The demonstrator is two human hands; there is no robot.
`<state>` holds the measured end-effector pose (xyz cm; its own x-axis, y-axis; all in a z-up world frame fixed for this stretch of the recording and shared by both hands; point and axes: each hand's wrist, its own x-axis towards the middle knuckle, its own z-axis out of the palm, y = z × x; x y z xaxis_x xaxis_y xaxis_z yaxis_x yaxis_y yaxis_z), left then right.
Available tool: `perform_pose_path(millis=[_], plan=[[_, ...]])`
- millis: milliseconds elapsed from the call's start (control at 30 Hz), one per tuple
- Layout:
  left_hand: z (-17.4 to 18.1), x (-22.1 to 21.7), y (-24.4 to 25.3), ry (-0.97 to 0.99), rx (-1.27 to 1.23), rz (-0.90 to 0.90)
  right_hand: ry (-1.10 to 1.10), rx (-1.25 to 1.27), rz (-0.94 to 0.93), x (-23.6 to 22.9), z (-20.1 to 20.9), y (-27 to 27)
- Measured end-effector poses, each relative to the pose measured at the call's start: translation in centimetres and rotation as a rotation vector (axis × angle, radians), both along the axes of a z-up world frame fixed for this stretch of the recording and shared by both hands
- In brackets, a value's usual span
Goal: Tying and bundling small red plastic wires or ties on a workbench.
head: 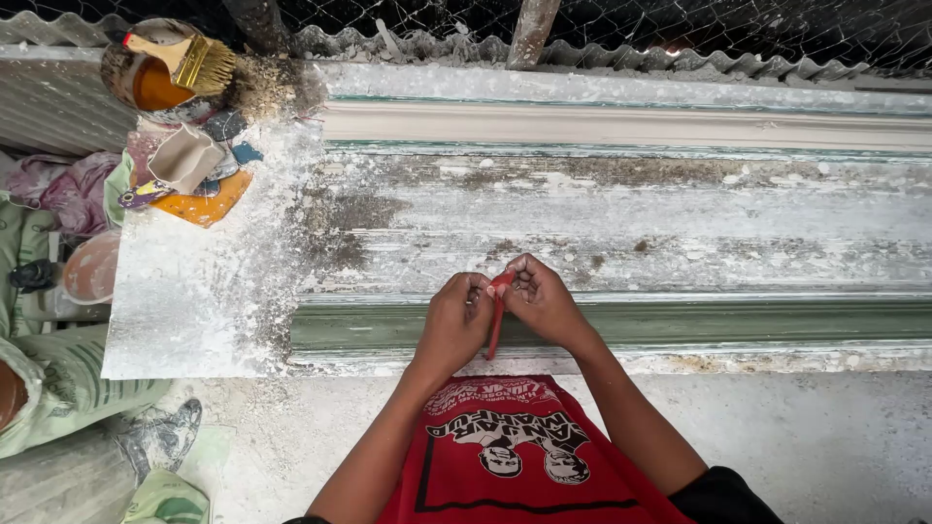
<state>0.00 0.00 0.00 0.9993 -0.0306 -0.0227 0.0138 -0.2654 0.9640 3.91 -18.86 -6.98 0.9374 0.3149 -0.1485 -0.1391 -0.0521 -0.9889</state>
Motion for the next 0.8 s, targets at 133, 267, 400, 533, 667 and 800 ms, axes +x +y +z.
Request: perform_pose_path(millis=[133, 267, 400, 533, 667, 800], plan=[[-0.5, -0.1, -0.1, 0.041, -0.027, 0.02, -0.001, -0.021, 0.023, 0.2, 0.6, -0.2], [0.0, -0.1, -0.5, 0.063, -0.064, 0.037, 0.014, -0.027, 0.017, -0.2, 1.1, -0.2], [0.0, 0.0, -0.7, 0.076, -0.048, 0.011, 0.042, -0.036, -0.014, -0.5, 3.0, 0.5], [-0.5, 0.2, -0.9, 0.058, 0.006, -0.045, 0.018, -0.065, -0.043, -0.7, 4.4, 1.1], [-0.8, 0.6, -1.0, 0.037, 0.085, -0.074, -0.137, -0.2, -0.066, -1.0, 4.4, 1.3], [-3.2, 1.5, -1.3, 0.027, 0.149, -0.005, -0.273, -0.177, -0.081, -1.2, 3.3, 1.1]])
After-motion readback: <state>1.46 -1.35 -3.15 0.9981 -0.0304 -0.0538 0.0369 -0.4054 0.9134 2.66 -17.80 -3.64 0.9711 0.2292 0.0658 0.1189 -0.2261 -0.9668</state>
